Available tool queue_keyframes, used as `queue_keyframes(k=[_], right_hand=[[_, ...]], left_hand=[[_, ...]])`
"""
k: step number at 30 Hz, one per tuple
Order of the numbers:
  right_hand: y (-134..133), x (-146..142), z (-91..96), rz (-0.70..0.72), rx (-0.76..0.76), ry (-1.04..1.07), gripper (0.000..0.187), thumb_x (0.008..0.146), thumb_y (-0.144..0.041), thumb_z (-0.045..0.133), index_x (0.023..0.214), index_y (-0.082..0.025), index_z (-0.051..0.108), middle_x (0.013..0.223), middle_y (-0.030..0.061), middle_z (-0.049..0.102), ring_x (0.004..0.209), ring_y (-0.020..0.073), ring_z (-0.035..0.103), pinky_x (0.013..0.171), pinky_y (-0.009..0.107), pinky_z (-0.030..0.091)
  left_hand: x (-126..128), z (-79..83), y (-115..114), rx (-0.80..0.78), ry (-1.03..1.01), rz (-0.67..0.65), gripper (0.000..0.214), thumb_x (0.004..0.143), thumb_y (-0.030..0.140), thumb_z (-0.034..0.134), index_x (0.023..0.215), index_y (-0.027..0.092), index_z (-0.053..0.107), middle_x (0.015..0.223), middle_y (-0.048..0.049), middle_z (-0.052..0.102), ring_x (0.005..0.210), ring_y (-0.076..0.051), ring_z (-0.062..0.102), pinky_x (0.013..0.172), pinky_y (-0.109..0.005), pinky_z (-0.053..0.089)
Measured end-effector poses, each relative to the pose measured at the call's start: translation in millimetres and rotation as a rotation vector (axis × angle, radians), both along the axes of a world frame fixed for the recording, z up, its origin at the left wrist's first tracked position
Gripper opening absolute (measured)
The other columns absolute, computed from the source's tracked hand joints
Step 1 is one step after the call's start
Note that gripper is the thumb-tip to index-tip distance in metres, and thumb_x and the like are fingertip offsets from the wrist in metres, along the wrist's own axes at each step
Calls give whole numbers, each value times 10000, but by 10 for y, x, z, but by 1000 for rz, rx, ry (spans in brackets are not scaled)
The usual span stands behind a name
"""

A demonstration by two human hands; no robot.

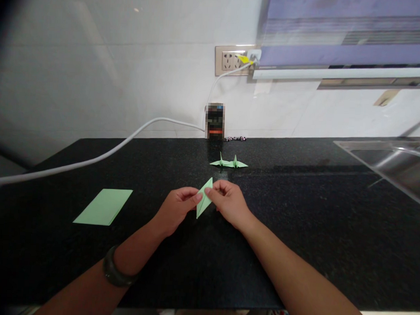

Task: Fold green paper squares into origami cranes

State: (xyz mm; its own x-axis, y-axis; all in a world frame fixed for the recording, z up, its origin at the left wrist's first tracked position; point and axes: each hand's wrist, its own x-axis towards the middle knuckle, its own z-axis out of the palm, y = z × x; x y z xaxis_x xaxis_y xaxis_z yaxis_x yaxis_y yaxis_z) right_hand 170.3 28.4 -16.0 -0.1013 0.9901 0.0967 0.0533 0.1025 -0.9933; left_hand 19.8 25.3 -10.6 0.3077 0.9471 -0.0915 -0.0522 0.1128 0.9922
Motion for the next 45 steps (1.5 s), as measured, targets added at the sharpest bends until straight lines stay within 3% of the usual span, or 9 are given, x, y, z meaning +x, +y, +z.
queue_keyframes(k=[6,10,16,22,26,33,39,42,45], right_hand=[[-20,-23,-22,126,-5,-31,225,731,-383,563,698,-164,523,593,-28,500,426,60,395,381,192,326],[-28,-29,-39,66,33,-47,238,725,-357,580,622,-166,483,526,-46,460,412,58,368,383,192,293],[-38,-50,-34,-19,7,14,283,705,-344,607,545,-162,459,440,-67,403,379,49,329,378,194,243],[-30,-72,-40,60,-80,145,228,712,-376,596,659,-161,539,527,-41,499,387,50,366,369,191,286],[-36,-75,-36,108,-97,195,223,675,-364,636,732,-153,592,603,-12,551,445,66,423,369,188,296],[-34,-58,-41,17,-77,175,218,635,-341,676,618,-133,613,537,-7,543,454,70,414,394,201,281],[54,15,-1,-183,-115,317,255,606,-353,698,590,-128,581,531,-9,518,408,56,349,360,205,245],[78,38,22,-197,-140,387,245,597,-340,708,621,-131,581,557,-12,519,409,50,341,354,200,232],[49,13,16,-146,-143,367,239,611,-335,700,602,-128,580,556,-9,524,416,50,355,360,198,232]], left_hand=[[-14,-37,22,26,-10,103,269,680,377,607,768,123,623,648,-21,621,603,-136,569,614,-274,461],[-13,-51,16,37,18,129,265,688,369,598,770,121,636,645,-22,620,596,-132,564,617,-274,457],[-7,-54,-3,33,10,32,258,646,332,648,806,131,629,687,-15,627,612,-110,549,573,-218,420],[13,-3,-13,-67,21,5,248,647,343,640,751,119,608,635,-7,602,577,-103,542,586,-236,441],[11,4,-21,26,123,-34,239,689,357,593,732,122,601,630,-4,580,564,-98,524,563,-230,438],[0,-30,-29,143,331,-105,278,754,386,487,677,134,577,565,-4,555,477,-93,497,466,-211,383],[-25,-63,-6,170,384,-65,285,744,415,482,663,157,574,485,18,519,420,-96,467,422,-210,350],[-27,-61,2,197,362,19,361,767,452,436,602,153,553,483,13,512,439,-96,468,449,-215,364],[-7,-50,-5,182,245,18,333,762,455,456,745,145,576,611,-13,587,540,-112,532,518,-225,408]])
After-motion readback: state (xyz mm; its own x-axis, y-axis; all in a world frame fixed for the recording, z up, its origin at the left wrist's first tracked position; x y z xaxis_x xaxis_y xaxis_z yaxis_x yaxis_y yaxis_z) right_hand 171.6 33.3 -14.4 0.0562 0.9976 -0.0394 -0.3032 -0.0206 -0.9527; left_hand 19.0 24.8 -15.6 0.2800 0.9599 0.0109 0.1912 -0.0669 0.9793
